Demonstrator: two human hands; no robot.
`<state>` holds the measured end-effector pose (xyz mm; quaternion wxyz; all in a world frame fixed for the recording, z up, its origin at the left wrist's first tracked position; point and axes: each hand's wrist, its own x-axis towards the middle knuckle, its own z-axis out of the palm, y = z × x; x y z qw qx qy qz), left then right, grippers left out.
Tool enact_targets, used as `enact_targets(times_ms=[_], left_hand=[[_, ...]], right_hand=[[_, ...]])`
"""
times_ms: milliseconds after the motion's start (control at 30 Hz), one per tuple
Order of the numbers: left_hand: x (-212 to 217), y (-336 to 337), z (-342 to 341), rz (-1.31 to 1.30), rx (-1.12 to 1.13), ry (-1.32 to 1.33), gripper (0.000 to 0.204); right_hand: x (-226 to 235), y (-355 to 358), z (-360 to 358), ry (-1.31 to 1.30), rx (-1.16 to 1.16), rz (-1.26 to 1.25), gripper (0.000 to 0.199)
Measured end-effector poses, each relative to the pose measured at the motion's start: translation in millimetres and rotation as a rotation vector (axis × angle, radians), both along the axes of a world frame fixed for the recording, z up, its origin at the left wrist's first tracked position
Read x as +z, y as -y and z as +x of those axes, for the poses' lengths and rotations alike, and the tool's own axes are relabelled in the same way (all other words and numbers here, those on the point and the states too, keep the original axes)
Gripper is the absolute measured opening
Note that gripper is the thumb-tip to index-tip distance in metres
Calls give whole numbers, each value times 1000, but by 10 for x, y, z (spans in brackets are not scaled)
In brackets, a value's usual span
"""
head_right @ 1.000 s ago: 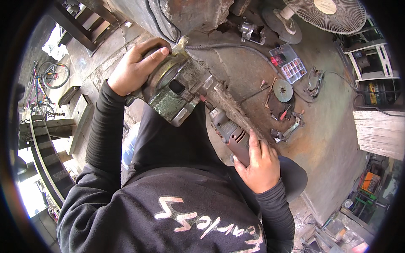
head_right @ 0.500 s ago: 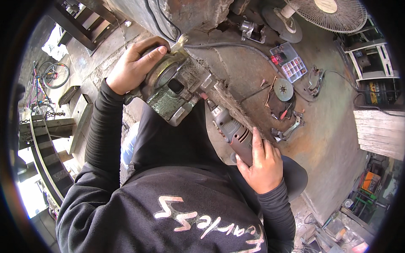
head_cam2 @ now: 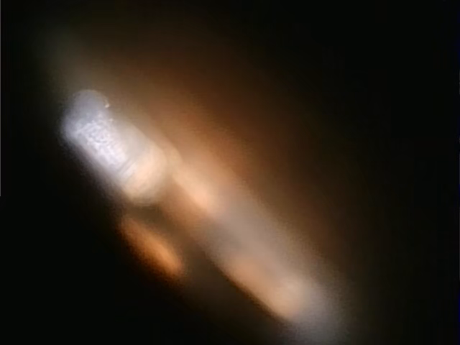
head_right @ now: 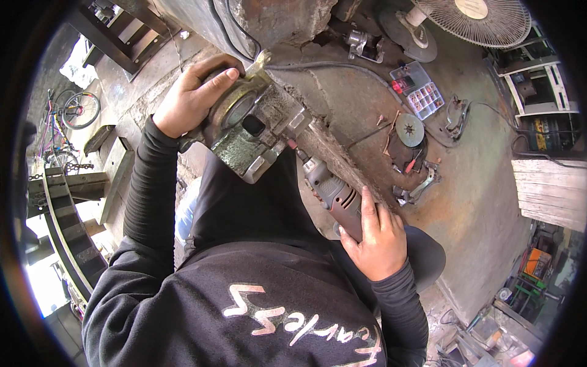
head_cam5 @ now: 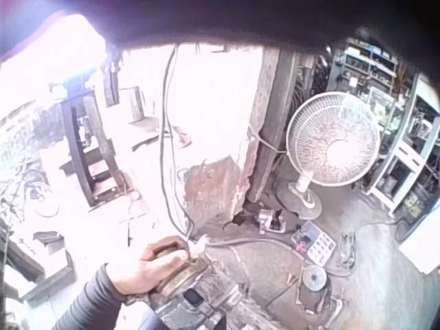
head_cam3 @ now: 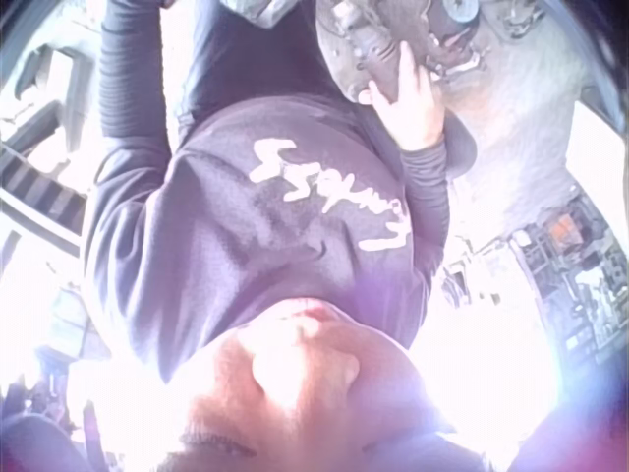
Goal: The person sits on the floor and uses a rotary tool to grind and smooth the surface of a metal automotive part. They rotate the part to access different areas and continue grinding until the end of the clip.
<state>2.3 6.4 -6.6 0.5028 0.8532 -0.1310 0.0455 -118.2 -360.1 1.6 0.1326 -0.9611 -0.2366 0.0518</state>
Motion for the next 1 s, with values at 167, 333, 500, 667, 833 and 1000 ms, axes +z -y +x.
enact_targets(times_ms=[167, 333, 500, 667, 833, 1000], left_hand=[[-5, -9, -8, 4, 2, 0, 37], [5, -9, -6, -1, -5, 3, 37], [8, -9, -22, 12, -12, -24, 33], [3, -7, -3, 13, -5, 24, 37], [14, -4, -20, 38, -1, 21, 37], [0, 12, -23, 13, 12, 11, 37]], right_hand=[[-13, -5, -3, 47, 11, 15, 85], [-4, -9, -1, 40, 9, 27, 86], [-7, -17, -26, 42, -1, 21, 85], [-3, 1, -30, 44, 8, 38, 85], [-2, -11, -42, 27, 2, 52, 85], [37, -28, -67, 10, -14, 47, 85]])
